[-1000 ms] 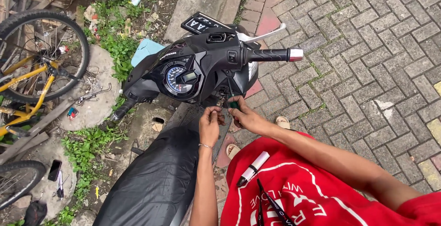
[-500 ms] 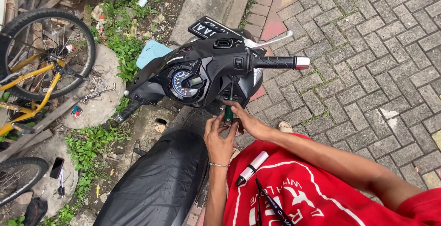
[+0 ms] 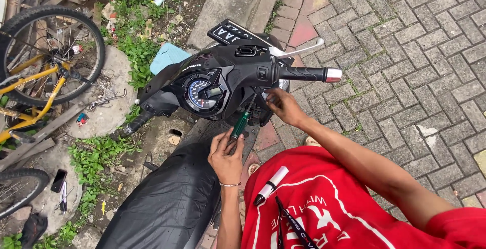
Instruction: Removing screws from the front panel of a motorcycle using a manual screwdriver.
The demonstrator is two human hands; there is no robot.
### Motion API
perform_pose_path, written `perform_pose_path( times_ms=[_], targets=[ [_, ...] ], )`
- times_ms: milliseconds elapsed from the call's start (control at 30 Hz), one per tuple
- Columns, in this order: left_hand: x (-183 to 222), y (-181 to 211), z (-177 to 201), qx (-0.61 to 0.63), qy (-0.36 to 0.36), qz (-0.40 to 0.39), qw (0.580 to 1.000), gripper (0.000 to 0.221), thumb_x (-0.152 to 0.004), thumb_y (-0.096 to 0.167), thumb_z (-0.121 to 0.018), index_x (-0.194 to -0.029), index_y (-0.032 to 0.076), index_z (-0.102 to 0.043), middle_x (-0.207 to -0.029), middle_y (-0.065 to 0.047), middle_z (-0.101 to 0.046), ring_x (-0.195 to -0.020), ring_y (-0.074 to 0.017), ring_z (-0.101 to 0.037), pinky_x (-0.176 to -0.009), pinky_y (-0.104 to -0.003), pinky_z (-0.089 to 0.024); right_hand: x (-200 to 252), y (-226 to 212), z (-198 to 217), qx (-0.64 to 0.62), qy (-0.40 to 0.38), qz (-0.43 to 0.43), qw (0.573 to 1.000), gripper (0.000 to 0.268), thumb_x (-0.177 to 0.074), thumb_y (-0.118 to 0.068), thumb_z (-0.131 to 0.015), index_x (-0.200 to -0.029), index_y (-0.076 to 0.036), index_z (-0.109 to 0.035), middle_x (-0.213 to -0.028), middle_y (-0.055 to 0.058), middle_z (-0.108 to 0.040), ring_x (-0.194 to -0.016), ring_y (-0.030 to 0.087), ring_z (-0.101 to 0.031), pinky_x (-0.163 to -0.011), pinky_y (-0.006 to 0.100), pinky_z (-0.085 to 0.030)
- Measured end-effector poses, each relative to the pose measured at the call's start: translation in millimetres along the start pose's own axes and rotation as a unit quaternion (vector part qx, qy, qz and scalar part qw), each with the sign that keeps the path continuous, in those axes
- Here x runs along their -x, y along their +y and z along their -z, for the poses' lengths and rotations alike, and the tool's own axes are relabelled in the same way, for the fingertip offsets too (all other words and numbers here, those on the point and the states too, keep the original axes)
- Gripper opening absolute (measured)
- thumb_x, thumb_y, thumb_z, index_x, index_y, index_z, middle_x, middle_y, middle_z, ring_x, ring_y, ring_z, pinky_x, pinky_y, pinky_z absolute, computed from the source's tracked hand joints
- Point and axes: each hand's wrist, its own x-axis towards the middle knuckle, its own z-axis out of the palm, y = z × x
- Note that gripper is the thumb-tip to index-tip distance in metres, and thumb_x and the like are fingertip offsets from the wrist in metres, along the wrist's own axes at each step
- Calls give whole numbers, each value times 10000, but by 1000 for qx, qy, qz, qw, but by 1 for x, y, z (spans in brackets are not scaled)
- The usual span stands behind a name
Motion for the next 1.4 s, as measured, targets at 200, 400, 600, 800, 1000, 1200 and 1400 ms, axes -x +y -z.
perform_pose_path(
  times_ms=[200,400,600,800,1000,1200,1400],
  targets=[
    [-10,-3,-5,-5,-11,8,1000,390,-743,-6,-867,-1123,55,-809,-951,-125,-689,-864,-291,-757,-719,-274,-678,-30,5,-15,34,31,71,996,178,-883,-111,-803,-1016,-43,-707,-932,133,-713,-762,328,-741,-648,417,-588],
    [-16,-4,-8,-5,-13,16,1000,360,-763,14,-864,-1118,46,-809,-948,-123,-699,-845,-292,-764,-711,-281,-678,-38,30,-31,94,145,64,983,379,-812,-246,-897,-675,-33,-615,-711,201,-592,-729,469,-668,-633,510,-530],
    [-17,-5,-11,10,-21,32,999,361,-757,7,-865,-1113,39,-808,-945,-133,-701,-848,-298,-768,-720,-292,-678,-48,46,-44,80,151,49,984,449,-797,-264,-889,-566,-1,-607,-678,265,-592,-699,507,-646,-594,525,-506],
    [-23,-2,-12,17,-40,51,998,366,-762,18,-863,-1123,44,-807,-962,-149,-691,-863,-310,-760,-745,-298,-673,-49,57,-41,42,144,36,988,423,-809,-242,-876,-560,-37,-602,-699,224,-612,-734,472,-665,-616,492,-510],
    [-26,-2,-12,20,-41,59,997,365,-754,27,-873,-1113,50,-811,-946,-146,-696,-851,-306,-763,-739,-293,-671,-48,31,-35,28,132,45,990,381,-822,-220,-862,-601,-43,-607,-595,179,-602,-658,416,-665,-562,460,-504],
    [-28,-4,-13,8,-45,63,997,366,-760,63,-883,-1119,63,-811,-924,-128,-694,-808,-277,-767,-723,-282,-667,-43,-8,-30,40,129,17,991,440,-803,-259,-864,-552,-43,-575,-709,213,-621,-730,465,-669,-610,495,-519],
    [-33,-9,-13,-8,-43,48,998,350,-766,87,-885,-1109,71,-814,-915,-123,-698,-782,-273,-767,-700,-271,-665,-46,43,-38,40,120,16,992,430,-798,-226,-856,-543,-13,-582,-740,251,-627,-740,507,-661,-608,511,-514]
  ],
)
